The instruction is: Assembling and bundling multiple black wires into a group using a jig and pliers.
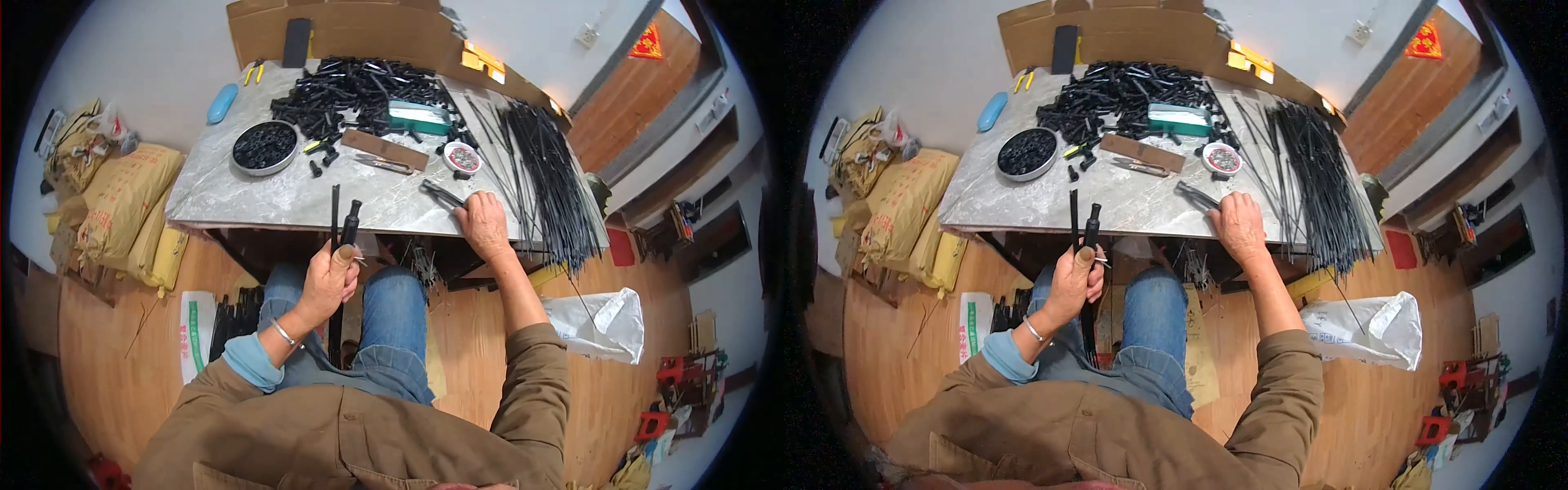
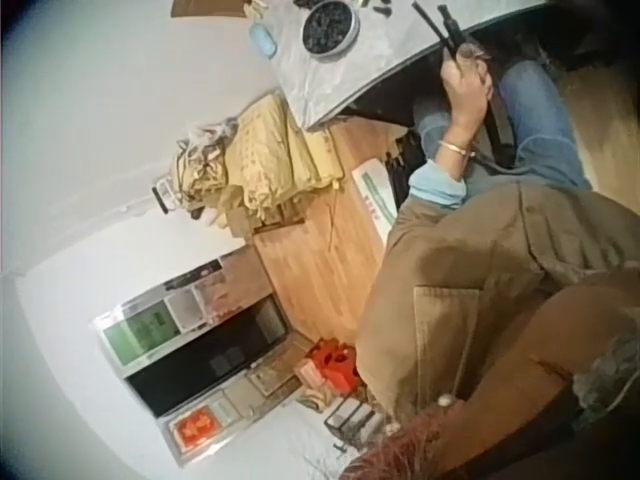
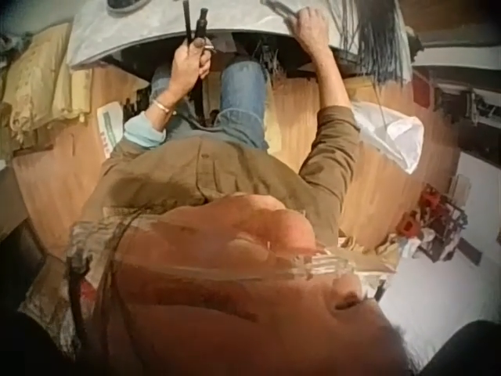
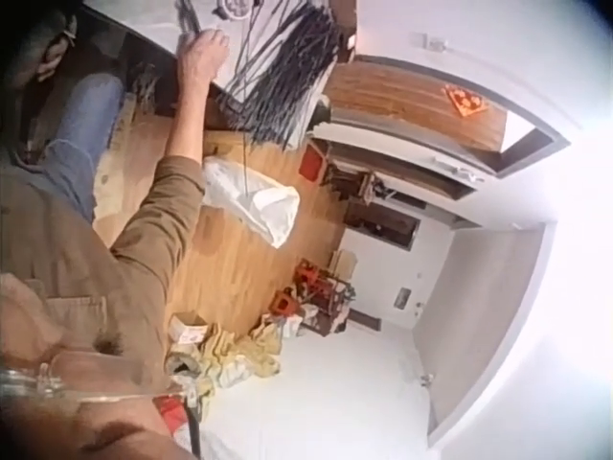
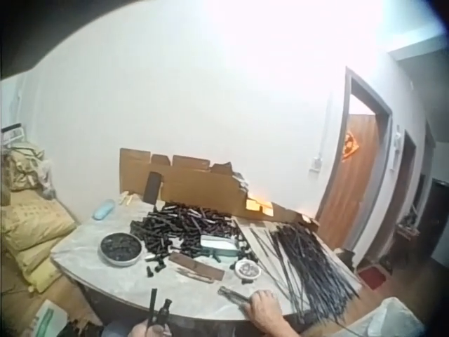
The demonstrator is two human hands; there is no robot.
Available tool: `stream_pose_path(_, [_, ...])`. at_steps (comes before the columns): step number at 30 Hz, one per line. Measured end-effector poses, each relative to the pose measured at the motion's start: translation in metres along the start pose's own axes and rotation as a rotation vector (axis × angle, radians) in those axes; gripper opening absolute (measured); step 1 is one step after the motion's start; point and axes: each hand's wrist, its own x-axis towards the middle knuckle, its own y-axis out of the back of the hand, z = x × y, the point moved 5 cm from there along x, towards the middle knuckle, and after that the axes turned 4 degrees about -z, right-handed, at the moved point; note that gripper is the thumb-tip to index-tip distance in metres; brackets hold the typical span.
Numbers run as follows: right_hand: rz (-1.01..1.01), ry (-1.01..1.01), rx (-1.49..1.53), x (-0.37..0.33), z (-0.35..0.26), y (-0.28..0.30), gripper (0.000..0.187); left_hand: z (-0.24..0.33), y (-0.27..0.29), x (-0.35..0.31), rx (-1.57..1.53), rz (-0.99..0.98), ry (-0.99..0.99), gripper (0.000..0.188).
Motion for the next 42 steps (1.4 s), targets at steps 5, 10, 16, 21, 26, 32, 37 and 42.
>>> stream_pose_path(5, [0.222,-0.213,0.379,-0.013,-0.004,0.019,0.021,-0.005,0.000,0.009,-0.057,0.029,0.010,0.037])
stream_pose_path(10, [0.196,-0.464,1.467,-0.031,-0.036,0.009,0.031,0.002,-0.007,0.010,-0.096,0.051,0.001,0.039])
stream_pose_path(16, [0.222,-0.356,2.233,-0.063,-0.118,0.024,0.034,-0.001,0.000,0.009,-0.052,0.000,0.014,0.045])
stream_pose_path(21, [-0.050,-0.630,1.794,-0.089,-0.164,0.031,0.024,0.002,0.001,0.006,-0.051,0.001,0.008,0.046])
stream_pose_path(26, [0.077,-0.200,0.632,-0.088,-0.158,0.055,0.028,0.004,0.001,0.004,-0.049,0.009,-0.021,0.047])
stream_pose_path(32, [0.072,-0.056,0.332,-0.069,-0.167,0.082,0.039,0.008,0.000,0.002,-0.007,0.047,-0.075,0.045])
stream_pose_path(37, [0.019,-0.032,0.217,-0.065,-0.166,0.092,0.039,0.008,0.001,0.000,-0.003,0.043,-0.070,0.045])
stream_pose_path(42, [-0.407,-0.241,0.889,-0.079,-0.159,0.069,0.023,0.011,-0.001,-0.001,0.072,0.058,-0.108,0.044])
